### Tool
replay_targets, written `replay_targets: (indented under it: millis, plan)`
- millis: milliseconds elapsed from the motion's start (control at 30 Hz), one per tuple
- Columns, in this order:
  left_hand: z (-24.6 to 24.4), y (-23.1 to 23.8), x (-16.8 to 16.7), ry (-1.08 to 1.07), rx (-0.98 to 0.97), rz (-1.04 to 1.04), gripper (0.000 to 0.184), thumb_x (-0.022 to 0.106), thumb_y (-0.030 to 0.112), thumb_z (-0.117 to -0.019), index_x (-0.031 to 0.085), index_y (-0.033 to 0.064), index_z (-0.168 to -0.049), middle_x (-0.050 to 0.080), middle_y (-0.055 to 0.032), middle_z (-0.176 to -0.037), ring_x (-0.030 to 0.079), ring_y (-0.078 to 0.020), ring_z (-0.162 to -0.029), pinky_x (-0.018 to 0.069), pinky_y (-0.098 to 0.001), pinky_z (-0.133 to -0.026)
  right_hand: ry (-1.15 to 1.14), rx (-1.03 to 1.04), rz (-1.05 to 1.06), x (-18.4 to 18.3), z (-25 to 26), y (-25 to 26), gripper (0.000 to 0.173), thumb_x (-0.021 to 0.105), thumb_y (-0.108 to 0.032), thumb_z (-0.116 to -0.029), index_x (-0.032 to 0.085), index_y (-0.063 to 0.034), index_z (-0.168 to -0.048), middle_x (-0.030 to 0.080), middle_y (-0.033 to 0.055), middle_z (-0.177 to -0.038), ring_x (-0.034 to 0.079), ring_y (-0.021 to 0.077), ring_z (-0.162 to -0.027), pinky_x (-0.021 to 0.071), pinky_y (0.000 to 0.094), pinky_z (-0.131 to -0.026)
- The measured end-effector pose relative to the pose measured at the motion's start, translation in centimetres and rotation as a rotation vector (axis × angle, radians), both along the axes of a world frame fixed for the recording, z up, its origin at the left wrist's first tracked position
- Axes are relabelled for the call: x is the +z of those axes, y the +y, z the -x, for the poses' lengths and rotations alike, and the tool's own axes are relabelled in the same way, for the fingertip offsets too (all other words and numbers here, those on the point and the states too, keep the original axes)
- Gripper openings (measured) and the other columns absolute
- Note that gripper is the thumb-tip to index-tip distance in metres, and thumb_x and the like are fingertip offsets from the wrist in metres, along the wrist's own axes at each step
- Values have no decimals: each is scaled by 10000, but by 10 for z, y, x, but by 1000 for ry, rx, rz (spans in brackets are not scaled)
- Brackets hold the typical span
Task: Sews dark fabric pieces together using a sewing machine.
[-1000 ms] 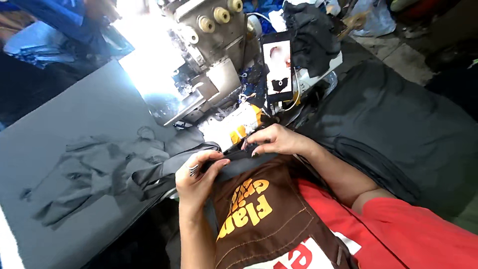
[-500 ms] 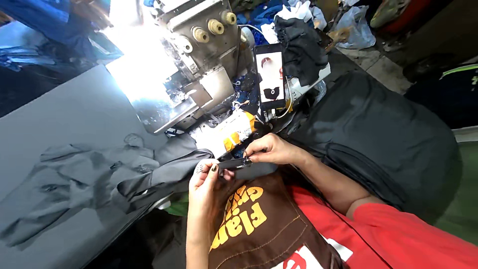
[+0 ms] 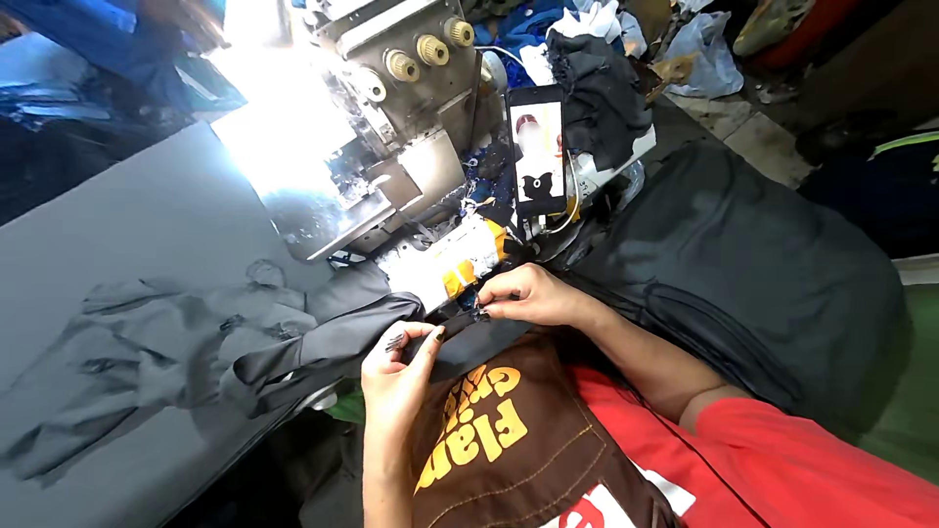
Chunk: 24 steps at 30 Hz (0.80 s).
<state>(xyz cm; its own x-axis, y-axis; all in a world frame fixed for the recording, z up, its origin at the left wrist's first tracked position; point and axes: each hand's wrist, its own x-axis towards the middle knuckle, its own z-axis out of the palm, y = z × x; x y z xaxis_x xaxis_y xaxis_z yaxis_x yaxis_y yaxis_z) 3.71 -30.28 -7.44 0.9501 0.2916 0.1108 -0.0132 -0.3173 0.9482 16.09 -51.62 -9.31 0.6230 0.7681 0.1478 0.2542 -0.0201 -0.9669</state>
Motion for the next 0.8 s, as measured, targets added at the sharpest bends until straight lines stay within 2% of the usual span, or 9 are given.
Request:
replay_targets:
  millis: [100, 233, 367, 467, 567, 633, 700, 733, 800]
  plan:
    - [4, 8, -1, 12, -37, 10, 45, 686, 58, -903, 708, 52, -942, 706, 59, -873, 631, 12, -705, 534, -148, -615, -48, 29, 7, 1, -3, 6, 166, 651, -106, -984, 750, 23, -1020, 737, 83, -922, 653, 48, -821, 532, 236, -766]
    - [18, 25, -8, 135, -124, -7, 81, 680, 92, -918, 716, 61, -983, 710, 59, -899, 621, 20, -684, 526, -146, -598, -174, 106, 63, -3, -5, 14, 169, 642, -110, -985, 753, 17, -1007, 739, 111, -952, 691, 142, -917, 555, 327, -838]
    - [34, 40, -12, 210, -178, -6, 90, 683, 99, -931, 720, 40, -989, 720, 36, -934, 657, 8, -783, 565, -184, -708, -282, 226, 51, -15, -2, 24, 163, 638, -107, -979, 749, 12, -990, 689, 115, -938, 657, 177, -930, 547, 322, -847]
    - [45, 52, -2, 242, -98, -17, 95, 700, 129, -934, 730, 55, -983, 720, 42, -926, 656, 6, -819, 559, -203, -767, -292, 281, 52, -15, 0, 43, 171, 642, -127, -978, 757, -3, -1005, 705, 98, -929, 670, 155, -915, 556, 316, -848]
    - [54, 71, 14, 210, 44, -75, 52, 735, 115, -905, 737, 81, -944, 709, 29, -907, 660, -32, -815, 570, -239, -754, -341, 291, -14, -3, -5, 73, 131, 668, -105, -947, 756, -13, -981, 717, 85, -916, 679, 137, -895, 560, 312, -844]
    - [56, 87, 26, 117, 101, -176, 67, 740, 92, -893, 736, 85, -960, 680, 10, -979, 630, -47, -829, 550, -226, -731, -385, 265, -86, 9, -10, 98, 112, 681, -90, -934, 762, -21, -969, 723, 78, -913, 682, 133, -880, 565, 311, -836]
    - [55, 104, 37, 50, 147, -323, 90, 745, 98, -901, 737, 65, -984, 658, -36, -1150, 631, -65, -926, 548, -222, -783, -365, 235, -169, 17, -14, 128, 99, 683, -73, -923, 751, -3, -940, 702, 94, -903, 664, 138, -863, 547, 297, -808]
    - [53, 113, 43, 65, 159, -427, 110, 744, 119, -913, 737, 56, -1003, 634, -75, -1273, 652, -102, -1025, 573, -261, -853, -323, 247, -192, 17, -18, 143, 114, 669, -83, -936, 740, 5, -949, 691, 104, -943, 650, 133, -895, 532, 283, -816]
    - [48, 135, 47, 178, 172, -608, 146, 739, 172, -934, 743, 58, -1024, 570, -139, -1435, 642, -241, -1167, 558, -431, -936, -213, 299, -147, 12, -24, 168, 127, 649, -108, -959, 720, -5, -977, 671, 111, -1086, 636, 105, -989, 535, 227, -827]
